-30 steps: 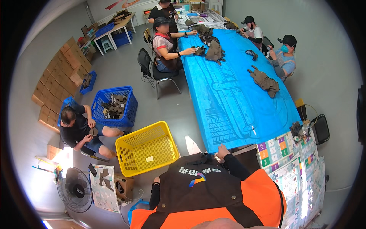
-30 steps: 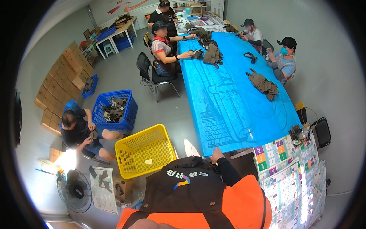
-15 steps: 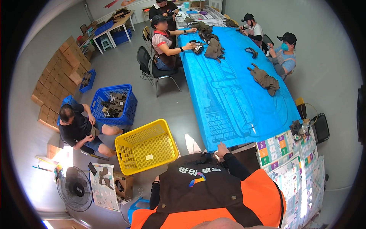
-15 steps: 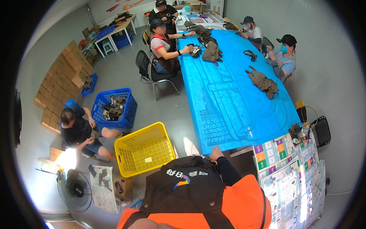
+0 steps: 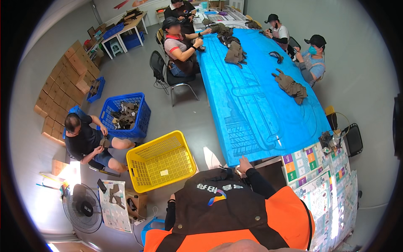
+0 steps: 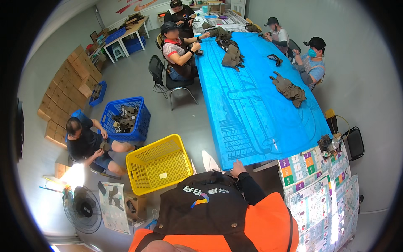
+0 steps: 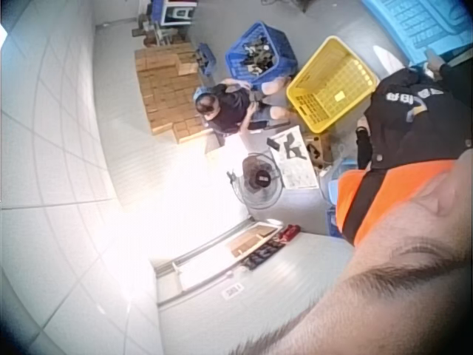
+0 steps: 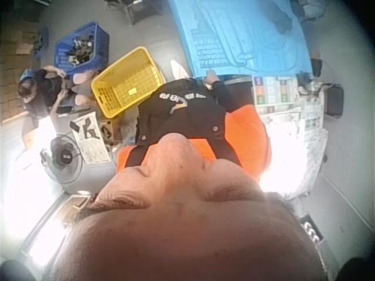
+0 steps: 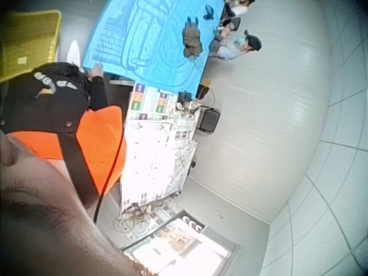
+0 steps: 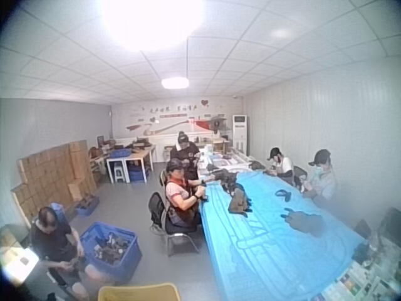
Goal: Inspecting and applying glue to shoe upper components in a manufacturing setting.
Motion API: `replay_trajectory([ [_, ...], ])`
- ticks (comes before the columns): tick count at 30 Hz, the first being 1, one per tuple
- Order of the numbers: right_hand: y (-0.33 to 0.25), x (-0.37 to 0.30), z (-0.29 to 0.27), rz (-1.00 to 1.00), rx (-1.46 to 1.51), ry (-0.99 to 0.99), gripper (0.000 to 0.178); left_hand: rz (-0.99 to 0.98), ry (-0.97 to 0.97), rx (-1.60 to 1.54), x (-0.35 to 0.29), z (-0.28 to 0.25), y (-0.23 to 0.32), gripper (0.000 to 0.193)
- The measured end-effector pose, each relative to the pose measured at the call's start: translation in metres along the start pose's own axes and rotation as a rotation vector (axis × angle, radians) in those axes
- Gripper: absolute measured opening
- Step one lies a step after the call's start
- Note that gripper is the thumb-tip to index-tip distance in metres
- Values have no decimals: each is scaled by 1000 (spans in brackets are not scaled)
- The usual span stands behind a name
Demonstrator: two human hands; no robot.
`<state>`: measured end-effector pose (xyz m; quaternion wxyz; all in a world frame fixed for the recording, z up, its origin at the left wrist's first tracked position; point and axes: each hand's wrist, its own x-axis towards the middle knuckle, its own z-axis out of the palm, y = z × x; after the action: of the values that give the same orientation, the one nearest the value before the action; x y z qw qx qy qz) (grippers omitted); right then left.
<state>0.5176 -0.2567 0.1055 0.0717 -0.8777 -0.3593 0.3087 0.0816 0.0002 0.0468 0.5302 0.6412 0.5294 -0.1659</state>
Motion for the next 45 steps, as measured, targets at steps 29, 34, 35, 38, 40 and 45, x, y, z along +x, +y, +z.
replay_trajectory([
  [29,3,-1,2,-8,43,22,62,23,31,61,7,14,-1,27],
  [34,5,0,4,-7,9,28,62,29,38,69,9,16,-2,28],
  [35,5,0,4,-9,8,27,62,29,40,70,9,16,-3,28],
  [38,7,2,7,-14,-1,30,62,32,45,75,10,18,-3,28],
  [40,8,3,8,-8,25,36,63,34,48,78,10,19,-3,29],
  [45,6,3,4,20,-53,-42,62,32,54,86,10,23,-8,29],
])
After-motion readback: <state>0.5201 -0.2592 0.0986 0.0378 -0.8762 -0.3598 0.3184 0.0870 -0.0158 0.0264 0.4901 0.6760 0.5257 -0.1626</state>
